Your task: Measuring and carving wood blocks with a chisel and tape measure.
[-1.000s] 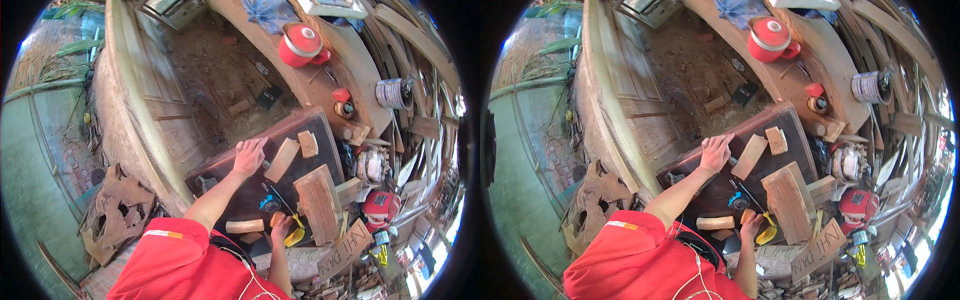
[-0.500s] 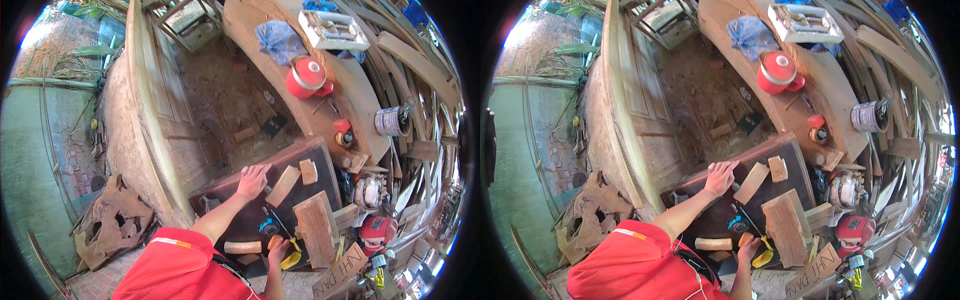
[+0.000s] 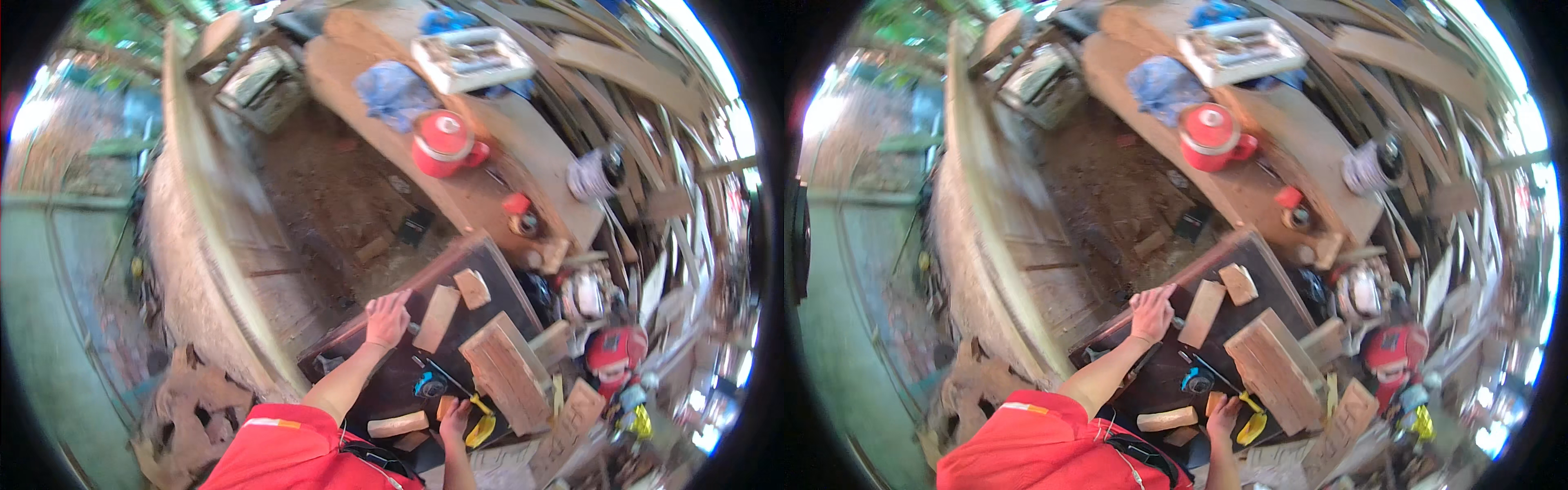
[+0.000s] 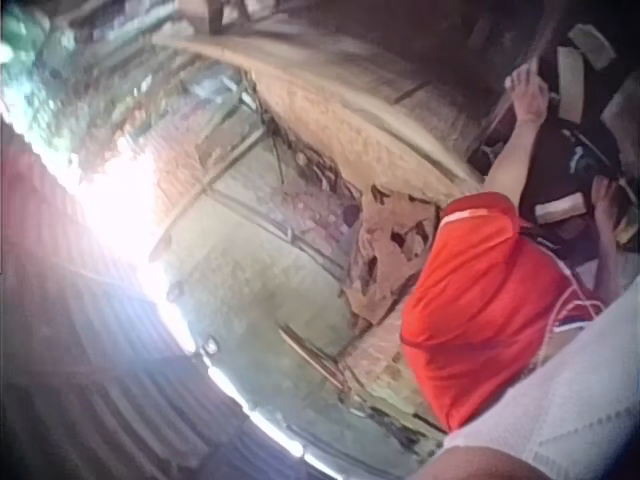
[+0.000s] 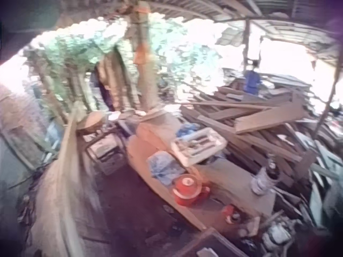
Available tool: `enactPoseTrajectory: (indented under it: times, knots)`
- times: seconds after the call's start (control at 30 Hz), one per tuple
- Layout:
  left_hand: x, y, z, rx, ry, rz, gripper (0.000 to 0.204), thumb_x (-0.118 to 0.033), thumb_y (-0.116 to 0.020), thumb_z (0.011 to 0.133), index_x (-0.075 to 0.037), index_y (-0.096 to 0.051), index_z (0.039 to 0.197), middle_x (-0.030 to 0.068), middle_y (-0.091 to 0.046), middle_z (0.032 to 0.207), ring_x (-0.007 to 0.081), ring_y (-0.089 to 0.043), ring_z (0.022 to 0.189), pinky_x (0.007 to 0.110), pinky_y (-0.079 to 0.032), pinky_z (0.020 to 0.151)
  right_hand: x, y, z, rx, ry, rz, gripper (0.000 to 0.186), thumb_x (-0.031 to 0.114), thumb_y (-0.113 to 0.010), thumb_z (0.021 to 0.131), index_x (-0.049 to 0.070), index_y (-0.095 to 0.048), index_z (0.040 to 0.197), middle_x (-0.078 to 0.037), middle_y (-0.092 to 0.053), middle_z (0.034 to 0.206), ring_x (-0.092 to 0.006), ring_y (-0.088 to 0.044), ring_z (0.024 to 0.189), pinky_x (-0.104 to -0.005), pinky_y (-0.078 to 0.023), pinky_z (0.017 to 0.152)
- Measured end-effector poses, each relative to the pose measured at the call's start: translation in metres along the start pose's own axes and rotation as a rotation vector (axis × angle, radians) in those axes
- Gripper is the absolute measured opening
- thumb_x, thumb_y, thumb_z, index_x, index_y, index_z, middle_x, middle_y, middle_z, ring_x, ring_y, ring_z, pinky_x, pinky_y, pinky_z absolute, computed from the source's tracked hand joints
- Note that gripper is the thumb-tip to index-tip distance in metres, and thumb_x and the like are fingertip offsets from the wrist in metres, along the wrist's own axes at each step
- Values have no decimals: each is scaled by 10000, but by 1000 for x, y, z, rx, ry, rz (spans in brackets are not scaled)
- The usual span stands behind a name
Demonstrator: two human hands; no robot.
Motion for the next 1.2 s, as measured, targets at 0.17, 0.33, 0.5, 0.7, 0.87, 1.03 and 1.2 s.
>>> enactPoseTrajectory:
  times: [0.17, 0.33, 0.5, 0.7, 0.87, 1.03, 1.2]
  knots:
    - [18, -8, -3, 62, 4, 69, 528, -154, -578, 901, -153, -567, 1429, 87, -624, 1255, 293, -561, 1191, 496, -343, 1038, 3, -8, 3, -179, 176, -33, 428, 390, -407, 1080, -8, -487, 1215, -345, -535, 1251, -526, -541, 1173, -584, -469, 996]
    - [7, 0, -2, 34, -28, 131, 531, -137, -514, 945, -150, -536, 1475, 85, -603, 1305, 280, -528, 1234, 471, -304, 1056, 8, 4, -1, -210, 56, 45, 424, 420, -449, 1065, 24, -471, 1215, -301, -547, 1222, -501, -614, 1056, -575, -544, 858]
    - [-1, -12, -4, 71, -53, 168, 472, -145, -463, 997, -132, -526, 1465, 91, -584, 1319, 282, -522, 1216, 446, -302, 1021, 3, 12, -5, -182, 5, 60, 431, 429, -456, 1062, 32, -464, 1229, -260, -552, 1204, -477, -630, 1046, -579, -549, 839]
    - [-3, -6, -1, 72, -59, 163, 482, -136, -465, 980, -135, -526, 1458, 93, -583, 1320, 282, -519, 1216, 454, -302, 1020, 11, 15, -9, -179, 15, 74, 458, 434, -459, 1060, 29, -457, 1274, -244, -551, 1187, -463, -637, 1037, -566, -552, 837]
    - [0, -2, -2, 18, -76, 206, 484, -99, -483, 959, -136, -539, 1438, 96, -593, 1295, 289, -531, 1201, 451, -318, 1012, 11, 5, -8, -150, -1, 64, 492, 449, -438, 1062, 37, -458, 1332, -262, -529, 1259, -460, -639, 1051, -561, -554, 857]
    - [-1, -3, -3, 7, -87, 186, 473, -89, -492, 964, -129, -541, 1432, 93, -595, 1273, 288, -537, 1188, 454, -325, 1003, 11, 8, -5, -172, 29, 73, 490, 461, -416, 1066, 46, -467, 1321, -251, -530, 1295, -438, -629, 1119, -557, -553, 901]
    - [2, -7, -1, -3, -98, 204, 468, -107, -479, 982, -136, -532, 1446, 94, -593, 1271, 291, -533, 1186, 452, -326, 996, 14, 12, -4, -184, 36, 51, 496, 454, -435, 1062, 26, -483, 1308, -256, -539, 1287, -434, -639, 1122, -547, -568, 888]
Point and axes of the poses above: each hand's wrist, its own z-axis towards the middle knuckle, its own y-axis out of the back of the hand, x = y × z, the point moved 7 cm from there along z, towards the middle knuckle
